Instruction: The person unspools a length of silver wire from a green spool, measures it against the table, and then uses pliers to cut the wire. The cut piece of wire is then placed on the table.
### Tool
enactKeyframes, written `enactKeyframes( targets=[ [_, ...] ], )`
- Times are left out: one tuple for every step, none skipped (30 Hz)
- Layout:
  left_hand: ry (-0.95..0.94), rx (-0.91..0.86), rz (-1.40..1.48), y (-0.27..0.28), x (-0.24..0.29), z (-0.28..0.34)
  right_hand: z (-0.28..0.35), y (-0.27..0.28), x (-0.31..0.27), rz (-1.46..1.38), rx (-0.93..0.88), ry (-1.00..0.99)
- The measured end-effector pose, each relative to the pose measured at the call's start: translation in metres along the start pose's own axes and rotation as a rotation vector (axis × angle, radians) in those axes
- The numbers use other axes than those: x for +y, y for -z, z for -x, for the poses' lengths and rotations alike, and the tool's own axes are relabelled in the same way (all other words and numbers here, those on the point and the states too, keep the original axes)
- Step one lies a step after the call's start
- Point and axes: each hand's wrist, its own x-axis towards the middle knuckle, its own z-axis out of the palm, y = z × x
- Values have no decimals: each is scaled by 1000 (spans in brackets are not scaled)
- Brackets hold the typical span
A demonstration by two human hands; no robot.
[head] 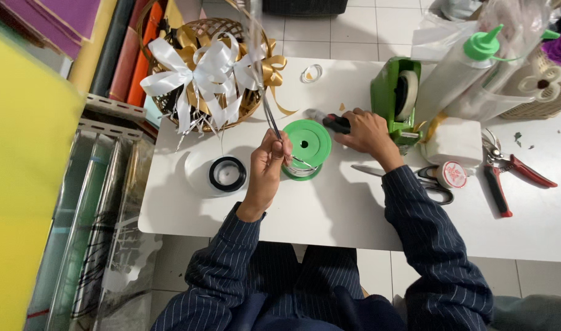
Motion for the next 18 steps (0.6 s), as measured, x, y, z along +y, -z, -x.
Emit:
enactKeyframes(
  targets=[
    [15,16,21,0,-2,3,1,-2,-4,-118,-39,-119],
    [28,30,43,0,-4,5,3,-3,-6,-233,-76,-239],
    [29,33,44,0,-4,5,11,10,-12,-231,-78,-238],
    [26,43,82,0,-3,6,19,22,-19,-850,-84,-408],
    [23,52,120,0,-3,6,28,35,-26,-1473,-86,-566],
    [23,55,122,1,-6,6,48,41,-33,-1470,-88,-566],
    [28,65,144,2,-9,6,67,48,-40,-1666,23,-391],
    [33,75,164,3,-11,7,87,55,-48,-1852,136,-202],
    [34,78,164,3,-12,7,105,63,-60,-1851,133,-203],
    [25,66,192,4,-13,7,123,71,-72,-1740,165,-209],
    [16,54,219,4,-15,7,141,79,-84,-1629,195,-215],
    [18,52,221,6,-19,8,153,96,-107,-1628,197,-218],
    [18,47,252,8,-24,8,165,112,-129,-1601,84,-421],
    [21,44,279,10,-28,11,177,128,-153,-1565,-35,-623],
    [26,44,278,12,-24,11,183,106,-150,-1568,-38,-627],
    [60,35,303,13,-20,10,189,84,-148,-1664,-189,-464],
    [95,25,327,14,-16,9,196,62,-146,-1748,-343,-295],
    [99,24,325,15,-16,9,195,63,-150,-1752,-344,-298]
  ],
)
